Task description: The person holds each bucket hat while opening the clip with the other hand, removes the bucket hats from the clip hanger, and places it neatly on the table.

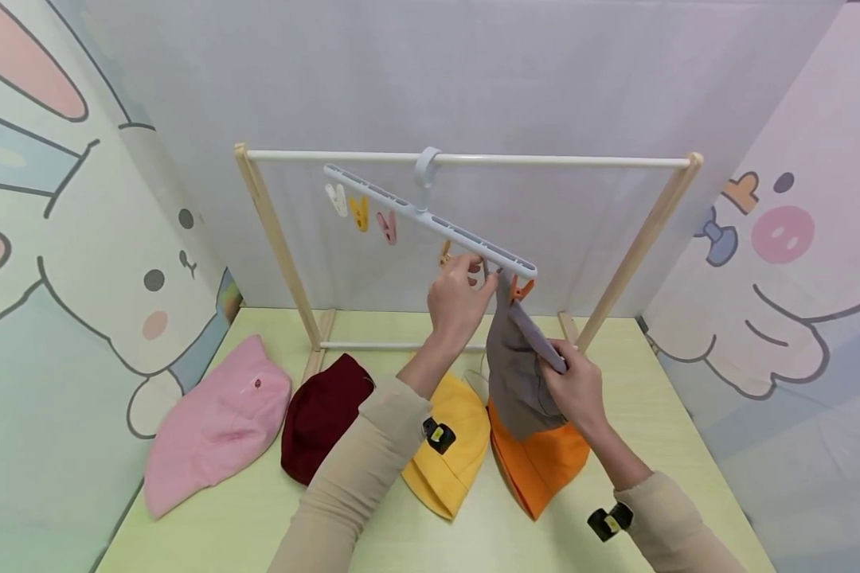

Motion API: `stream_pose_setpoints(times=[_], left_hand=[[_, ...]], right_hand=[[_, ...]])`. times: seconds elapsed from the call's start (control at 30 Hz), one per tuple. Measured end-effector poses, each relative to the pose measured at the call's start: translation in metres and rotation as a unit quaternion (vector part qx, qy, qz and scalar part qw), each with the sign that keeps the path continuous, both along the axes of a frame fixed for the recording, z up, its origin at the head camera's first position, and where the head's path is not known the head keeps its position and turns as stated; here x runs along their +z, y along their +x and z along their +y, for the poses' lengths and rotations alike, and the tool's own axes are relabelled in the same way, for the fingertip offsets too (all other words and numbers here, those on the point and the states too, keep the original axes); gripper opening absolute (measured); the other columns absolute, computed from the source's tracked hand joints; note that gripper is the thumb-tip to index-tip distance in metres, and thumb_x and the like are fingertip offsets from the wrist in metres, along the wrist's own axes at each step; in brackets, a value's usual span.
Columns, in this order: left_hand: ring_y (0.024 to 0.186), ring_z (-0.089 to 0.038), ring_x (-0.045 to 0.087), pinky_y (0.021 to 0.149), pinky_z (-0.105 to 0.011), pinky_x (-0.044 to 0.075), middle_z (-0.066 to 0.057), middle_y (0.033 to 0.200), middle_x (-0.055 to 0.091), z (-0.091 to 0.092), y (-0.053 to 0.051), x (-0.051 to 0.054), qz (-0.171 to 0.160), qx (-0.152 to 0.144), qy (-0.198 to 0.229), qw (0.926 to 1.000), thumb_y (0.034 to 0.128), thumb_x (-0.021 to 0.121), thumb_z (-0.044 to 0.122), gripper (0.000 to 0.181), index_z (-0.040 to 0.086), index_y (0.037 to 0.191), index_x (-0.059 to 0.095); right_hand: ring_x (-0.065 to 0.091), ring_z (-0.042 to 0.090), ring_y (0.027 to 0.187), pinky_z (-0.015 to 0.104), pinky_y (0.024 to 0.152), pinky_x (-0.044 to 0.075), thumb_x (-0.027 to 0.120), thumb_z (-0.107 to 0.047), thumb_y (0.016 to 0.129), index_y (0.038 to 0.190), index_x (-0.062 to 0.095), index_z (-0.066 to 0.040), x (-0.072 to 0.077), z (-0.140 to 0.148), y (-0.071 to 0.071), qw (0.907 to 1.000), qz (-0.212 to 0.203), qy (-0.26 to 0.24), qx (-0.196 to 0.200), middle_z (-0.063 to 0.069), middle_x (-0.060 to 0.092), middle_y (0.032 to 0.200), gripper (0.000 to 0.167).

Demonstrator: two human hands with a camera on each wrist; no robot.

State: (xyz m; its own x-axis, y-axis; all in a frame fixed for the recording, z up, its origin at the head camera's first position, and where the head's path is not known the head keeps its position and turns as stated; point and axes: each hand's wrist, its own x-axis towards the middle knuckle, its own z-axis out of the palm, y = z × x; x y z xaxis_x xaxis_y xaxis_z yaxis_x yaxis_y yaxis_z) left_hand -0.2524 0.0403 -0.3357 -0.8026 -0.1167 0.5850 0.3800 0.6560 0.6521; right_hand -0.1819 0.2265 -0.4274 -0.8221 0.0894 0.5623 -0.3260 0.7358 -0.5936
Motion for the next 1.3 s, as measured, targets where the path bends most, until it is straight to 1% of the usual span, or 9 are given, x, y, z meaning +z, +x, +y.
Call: stream_pose_setpoints(times=[0.13, 0.27, 0.47, 0.63, 0.77, 0.87, 1.07, 1.23, 1.3], left_hand=[[0.075, -0.010, 0.064, 0.063, -0.024, 0.049, 0.001, 0.090, 0.066, 0.001, 0.004, -0.001, 0.006, -0.010, 0.007, 0.9999, 0.0802, 0.069, 0.027, 0.022, 0.012, 0.097, 0.068], [0.078, -0.011, 0.063, 0.064, -0.025, 0.049, 0.002, 0.089, 0.066, 0.003, 0.009, -0.002, 0.002, -0.026, -0.001, 0.9997, 0.0805, 0.069, 0.027, 0.022, 0.012, 0.097, 0.068], [0.076, -0.011, 0.061, 0.061, -0.024, 0.047, 0.002, 0.087, 0.065, 0.008, 0.016, -0.006, 0.001, -0.043, -0.029, 0.9987, 0.0810, 0.068, 0.028, 0.019, 0.012, 0.092, 0.067], [0.067, -0.009, 0.055, 0.055, -0.020, 0.043, 0.001, 0.087, 0.065, 0.011, 0.019, -0.010, -0.019, -0.053, -0.065, 0.9963, 0.0825, 0.066, 0.032, 0.021, 0.013, 0.092, 0.064], [0.061, -0.009, 0.052, 0.051, -0.019, 0.041, 0.001, 0.088, 0.065, 0.013, 0.020, -0.012, -0.039, -0.047, -0.084, 0.9946, 0.0823, 0.066, 0.033, 0.022, 0.014, 0.093, 0.064], [0.058, -0.009, 0.051, 0.049, -0.019, 0.040, 0.002, 0.086, 0.064, 0.015, 0.021, -0.013, -0.046, -0.042, -0.084, 0.9945, 0.0819, 0.066, 0.034, 0.022, 0.014, 0.092, 0.062], [0.057, -0.010, 0.053, 0.049, -0.021, 0.041, 0.002, 0.082, 0.060, 0.020, 0.022, -0.019, -0.032, -0.025, -0.076, 0.9963, 0.0794, 0.069, 0.034, 0.025, 0.014, 0.091, 0.058], [0.055, -0.011, 0.053, 0.047, -0.021, 0.041, 0.001, 0.079, 0.056, 0.023, 0.021, -0.024, -0.018, -0.006, -0.066, 0.9977, 0.0774, 0.071, 0.036, 0.031, 0.013, 0.092, 0.057], [0.055, -0.012, 0.053, 0.047, -0.022, 0.041, 0.001, 0.079, 0.056, 0.024, 0.021, -0.025, -0.009, 0.000, -0.063, 0.9980, 0.0771, 0.071, 0.037, 0.032, 0.012, 0.092, 0.057]], right_hand=[[0.060, 0.017, 0.068, 0.033, 0.062, 0.048, 0.068, -0.008, 0.079, 0.102, 0.066, -0.011, 0.003, 0.001, 0.003, 0.9997, -0.021, 0.007, 0.007, 0.006, 0.068, 0.085, 0.023], [0.061, 0.018, 0.069, 0.036, 0.062, 0.050, 0.068, -0.009, 0.079, 0.106, 0.061, -0.009, 0.005, 0.001, 0.005, 0.9992, -0.034, 0.018, 0.011, 0.007, 0.067, 0.087, 0.027], [0.062, 0.019, 0.072, 0.038, 0.063, 0.050, 0.070, -0.008, 0.078, 0.104, 0.060, -0.008, 0.008, 0.000, 0.007, 0.9980, -0.045, 0.030, 0.033, 0.009, 0.066, 0.088, 0.027], [0.061, 0.022, 0.072, 0.039, 0.064, 0.049, 0.071, -0.007, 0.077, 0.100, 0.061, -0.006, 0.012, -0.001, 0.007, 0.9959, -0.058, 0.048, 0.050, 0.010, 0.066, 0.085, 0.026], [0.060, 0.021, 0.070, 0.037, 0.063, 0.049, 0.072, -0.006, 0.076, 0.097, 0.061, -0.006, 0.015, -0.002, 0.008, 0.9933, -0.070, 0.066, 0.065, 0.009, 0.066, 0.081, 0.024], [0.060, 0.019, 0.069, 0.035, 0.061, 0.049, 0.072, -0.007, 0.076, 0.096, 0.061, -0.007, 0.018, -0.003, 0.010, 0.9912, -0.081, 0.073, 0.075, 0.008, 0.065, 0.080, 0.023], [0.060, 0.017, 0.068, 0.031, 0.060, 0.049, 0.073, -0.008, 0.075, 0.096, 0.062, -0.008, 0.022, -0.007, 0.013, 0.9894, -0.085, 0.087, 0.080, 0.005, 0.064, 0.081, 0.024], [0.053, 0.013, 0.060, 0.027, 0.055, 0.045, 0.072, -0.009, 0.076, 0.098, 0.062, -0.007, 0.024, -0.012, 0.016, 0.9872, -0.098, 0.088, 0.090, 0.005, 0.064, 0.080, 0.024], [0.052, 0.012, 0.061, 0.027, 0.056, 0.044, 0.072, -0.009, 0.077, 0.099, 0.062, -0.007, 0.024, -0.013, 0.017, 0.9865, -0.105, 0.087, 0.092, 0.005, 0.064, 0.081, 0.025]])
